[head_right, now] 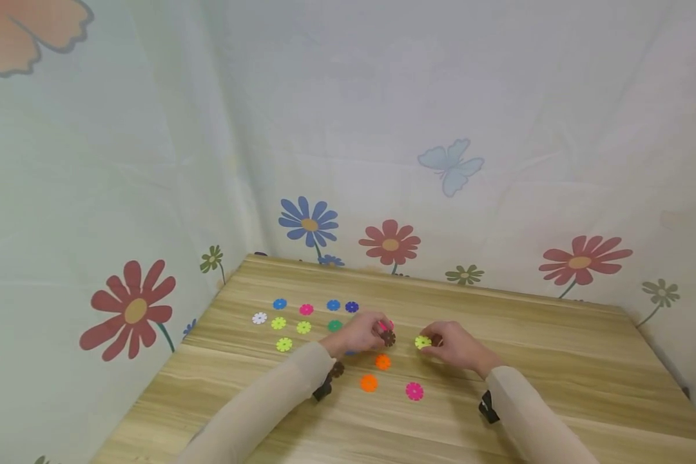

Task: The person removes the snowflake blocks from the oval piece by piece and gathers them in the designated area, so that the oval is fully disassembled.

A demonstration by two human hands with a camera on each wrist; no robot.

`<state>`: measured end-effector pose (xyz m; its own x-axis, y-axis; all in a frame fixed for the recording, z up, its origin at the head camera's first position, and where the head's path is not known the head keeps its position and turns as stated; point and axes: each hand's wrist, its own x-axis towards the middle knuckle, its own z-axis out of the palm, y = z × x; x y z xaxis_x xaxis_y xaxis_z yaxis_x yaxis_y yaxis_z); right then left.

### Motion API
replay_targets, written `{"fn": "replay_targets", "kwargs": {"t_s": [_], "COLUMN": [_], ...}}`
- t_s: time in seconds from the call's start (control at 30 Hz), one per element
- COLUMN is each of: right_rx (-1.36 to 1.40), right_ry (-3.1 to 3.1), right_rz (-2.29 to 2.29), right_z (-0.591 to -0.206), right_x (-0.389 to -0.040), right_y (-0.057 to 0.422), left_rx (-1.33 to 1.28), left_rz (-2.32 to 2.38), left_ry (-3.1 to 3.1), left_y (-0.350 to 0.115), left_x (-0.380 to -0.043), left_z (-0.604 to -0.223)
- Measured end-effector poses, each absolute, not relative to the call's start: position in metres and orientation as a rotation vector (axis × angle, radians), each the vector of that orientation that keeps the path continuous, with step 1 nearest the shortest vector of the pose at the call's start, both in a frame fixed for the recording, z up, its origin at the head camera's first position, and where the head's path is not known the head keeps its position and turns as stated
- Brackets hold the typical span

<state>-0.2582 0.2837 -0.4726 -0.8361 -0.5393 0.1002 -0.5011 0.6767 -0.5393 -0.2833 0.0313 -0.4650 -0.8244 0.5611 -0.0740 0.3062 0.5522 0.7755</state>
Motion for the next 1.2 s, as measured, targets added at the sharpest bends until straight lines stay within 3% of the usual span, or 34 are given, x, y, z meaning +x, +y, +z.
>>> {"fn": "replay_targets", "kwargs": {"t_s": [1.2], "right_rx": [-0.790], "right_ry": [2.854], "right_rz": [-0.784], "right_z": [-0.481], "right_x": [-0.266], "right_y": [0.294], "left_rx": [0.755], "left_rz": [0.775], "left_ry": [2.691], "left_y": [0.055], "left_x": [-0.288], "left_z": [-0.474]}}
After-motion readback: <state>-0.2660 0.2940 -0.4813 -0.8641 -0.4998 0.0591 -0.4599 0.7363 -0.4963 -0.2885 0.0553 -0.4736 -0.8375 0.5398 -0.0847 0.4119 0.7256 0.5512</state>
